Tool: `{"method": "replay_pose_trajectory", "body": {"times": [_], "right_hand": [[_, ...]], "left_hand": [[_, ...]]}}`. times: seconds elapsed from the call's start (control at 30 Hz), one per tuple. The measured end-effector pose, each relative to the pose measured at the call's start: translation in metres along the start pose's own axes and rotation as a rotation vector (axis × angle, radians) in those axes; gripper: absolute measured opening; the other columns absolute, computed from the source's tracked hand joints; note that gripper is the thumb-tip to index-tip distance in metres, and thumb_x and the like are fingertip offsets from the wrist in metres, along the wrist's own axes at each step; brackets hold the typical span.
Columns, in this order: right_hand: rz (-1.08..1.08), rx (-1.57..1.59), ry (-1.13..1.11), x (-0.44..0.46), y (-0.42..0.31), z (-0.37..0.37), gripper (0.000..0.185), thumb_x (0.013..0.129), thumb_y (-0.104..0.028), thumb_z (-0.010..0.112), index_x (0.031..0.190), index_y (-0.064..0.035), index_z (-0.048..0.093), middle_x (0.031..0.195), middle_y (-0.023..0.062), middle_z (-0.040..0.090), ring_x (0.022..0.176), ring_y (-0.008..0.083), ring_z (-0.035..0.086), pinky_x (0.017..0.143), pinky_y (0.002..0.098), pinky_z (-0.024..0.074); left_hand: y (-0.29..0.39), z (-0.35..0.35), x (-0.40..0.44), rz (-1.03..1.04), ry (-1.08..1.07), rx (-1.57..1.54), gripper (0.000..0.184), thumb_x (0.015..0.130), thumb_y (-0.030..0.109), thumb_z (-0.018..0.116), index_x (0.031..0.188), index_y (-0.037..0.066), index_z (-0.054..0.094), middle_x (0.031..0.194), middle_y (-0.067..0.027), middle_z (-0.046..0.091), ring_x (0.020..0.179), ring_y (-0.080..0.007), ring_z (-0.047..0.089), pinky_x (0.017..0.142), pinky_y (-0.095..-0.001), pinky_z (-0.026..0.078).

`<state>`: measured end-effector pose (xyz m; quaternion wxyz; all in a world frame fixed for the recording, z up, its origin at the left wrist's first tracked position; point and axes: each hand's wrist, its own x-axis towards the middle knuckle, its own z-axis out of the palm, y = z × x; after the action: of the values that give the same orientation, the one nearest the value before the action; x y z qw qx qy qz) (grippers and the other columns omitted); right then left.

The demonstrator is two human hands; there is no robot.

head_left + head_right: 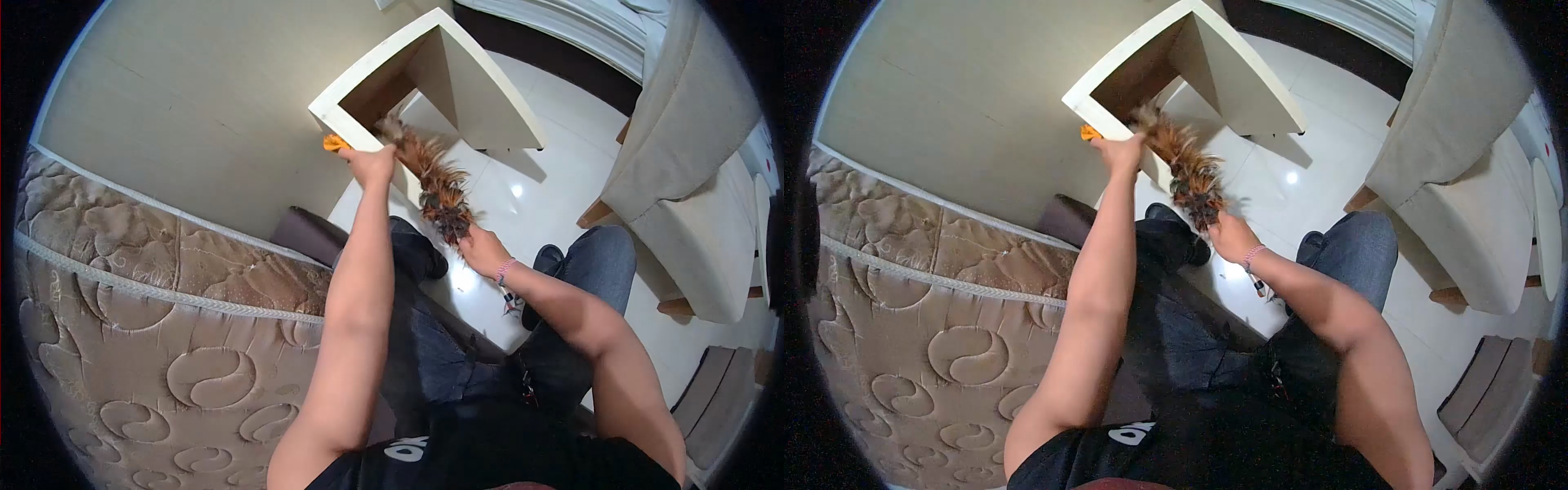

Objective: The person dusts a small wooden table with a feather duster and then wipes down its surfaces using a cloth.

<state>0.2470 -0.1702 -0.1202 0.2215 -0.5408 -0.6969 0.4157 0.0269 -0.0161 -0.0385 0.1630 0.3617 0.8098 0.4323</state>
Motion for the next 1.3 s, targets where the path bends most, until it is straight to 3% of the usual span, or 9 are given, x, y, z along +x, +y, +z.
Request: {"method": "replay_pose_trajectory", "body": {"times": [0.13, 0.37, 0.47, 0.53, 0.67, 0.87, 0.97, 1.07, 1.3], "right_hand": [[0.076, 0.009, 0.000, 0.003, 0.000, 0.006, 0.034, 0.091, -0.025, 0.052, 0.101, 0.0081, 0.056, 0.090, 0.0355, 0.063, 0.091, 0.0508, 0.061, 0.085, 0.0546, 0.0484], [0.103, 0.022, -0.084, 0.016, -0.003, 0.013, 0.039, 0.093, -0.028, 0.051, 0.101, 0.0093, 0.056, 0.091, 0.0360, 0.063, 0.092, 0.0509, 0.062, 0.087, 0.0531, 0.0490], [0.091, 0.037, -0.174, 0.022, 0.000, 0.021, 0.050, 0.092, -0.037, 0.056, 0.103, 0.0117, 0.056, 0.092, 0.0354, 0.064, 0.094, 0.0499, 0.063, 0.086, 0.0520, 0.0502], [0.055, 0.009, -0.099, 0.023, 0.002, 0.028, 0.062, 0.089, -0.045, 0.063, 0.105, 0.0147, 0.055, 0.095, 0.0353, 0.065, 0.095, 0.0489, 0.063, 0.086, 0.0511, 0.0512], [0.059, 0.036, -0.066, 0.024, -0.007, 0.032, 0.070, 0.086, -0.049, 0.067, 0.105, 0.0172, 0.054, 0.098, 0.0357, 0.064, 0.097, 0.0477, 0.064, 0.086, 0.0501, 0.0518], [0.143, 0.062, -0.101, 0.027, -0.012, 0.027, 0.066, 0.087, -0.044, 0.066, 0.113, 0.0145, 0.052, 0.101, 0.0369, 0.063, 0.100, 0.0483, 0.062, 0.090, 0.0498, 0.0509], [0.070, -0.018, -0.079, 0.028, -0.018, 0.016, 0.055, 0.090, -0.035, 0.061, 0.115, 0.0118, 0.049, 0.096, 0.0369, 0.063, 0.095, 0.0502, 0.062, 0.088, 0.0534, 0.0499], [0.043, 0.083, 0.011, 0.030, -0.037, -0.003, 0.042, 0.088, -0.020, 0.047, 0.112, 0.0135, 0.042, 0.089, 0.0381, 0.062, 0.087, 0.0541, 0.061, 0.085, 0.0586, 0.0469], [0.118, -0.071, -0.110, 0.039, 0.014, 0.032, 0.038, 0.088, -0.018, 0.047, 0.109, 0.0140, 0.045, 0.094, 0.0379, 0.062, 0.094, 0.0528, 0.061, 0.090, 0.0555, 0.0466]], "left_hand": [[0.018, 0.008, -0.005, -0.101, 0.140, 0.068, 0.085, 0.064, 0.018, 0.080, 0.126, -0.005, 0.027, 0.122, -0.0298, 0.049, 0.112, -0.0458, 0.054, 0.099, -0.0478, 0.046], [0.007, 0.003, -0.004, 0.029, 0.135, 0.050, 0.077, 0.066, 0.019, 0.079, 0.123, -0.005, 0.033, 0.125, -0.0279, 0.046, 0.112, -0.0440, 0.054, 0.099, -0.0471, 0.045], [0.010, 0.000, -0.008, 0.051, 0.134, 0.023, 0.076, 0.065, 0.019, 0.080, 0.122, -0.004, 0.034, 0.124, -0.0266, 0.047, 0.112, -0.0431, 0.054, 0.099, -0.0469, 0.045], [0.008, 0.002, -0.011, 0.053, 0.131, 0.012, 0.076, 0.065, 0.018, 0.080, 0.122, -0.004, 0.034, 0.124, -0.0265, 0.047, 0.111, -0.0429, 0.055, 0.099, -0.0469, 0.045], [0.004, 0.002, -0.018, 0.072, 0.141, -0.018, 0.076, 0.064, 0.017, 0.080, 0.120, -0.004, 0.034, 0.123, -0.0257, 0.048, 0.111, -0.0425, 0.055, 0.098, -0.0465, 0.046], [-0.002, -0.001, -0.021, 0.097, 0.076, -0.039, 0.074, 0.063, 0.017, 0.080, 0.118, -0.003, 0.035, 0.120, -0.0254, 0.049, 0.110, -0.0424, 0.056, 0.097, -0.0461, 0.046], [-0.001, -0.003, -0.025, 0.135, 0.049, -0.044, 0.075, 0.062, 0.017, 0.080, 0.119, -0.003, 0.034, 0.120, -0.0251, 0.050, 0.110, -0.0427, 0.056, 0.097, -0.0461, 0.046], [-0.006, -0.005, -0.026, 0.178, 0.019, -0.053, 0.077, 0.062, 0.018, 0.080, 0.121, -0.002, 0.034, 0.121, -0.0244, 0.051, 0.111, -0.0425, 0.056, 0.097, -0.0460, 0.046], [-0.018, -0.001, -0.025, 0.242, -0.107, -0.136, 0.080, 0.061, 0.016, 0.078, 0.126, 0.001, 0.033, 0.123, -0.0247, 0.053, 0.111, -0.0410, 0.057, 0.096, -0.0446, 0.047]]}}
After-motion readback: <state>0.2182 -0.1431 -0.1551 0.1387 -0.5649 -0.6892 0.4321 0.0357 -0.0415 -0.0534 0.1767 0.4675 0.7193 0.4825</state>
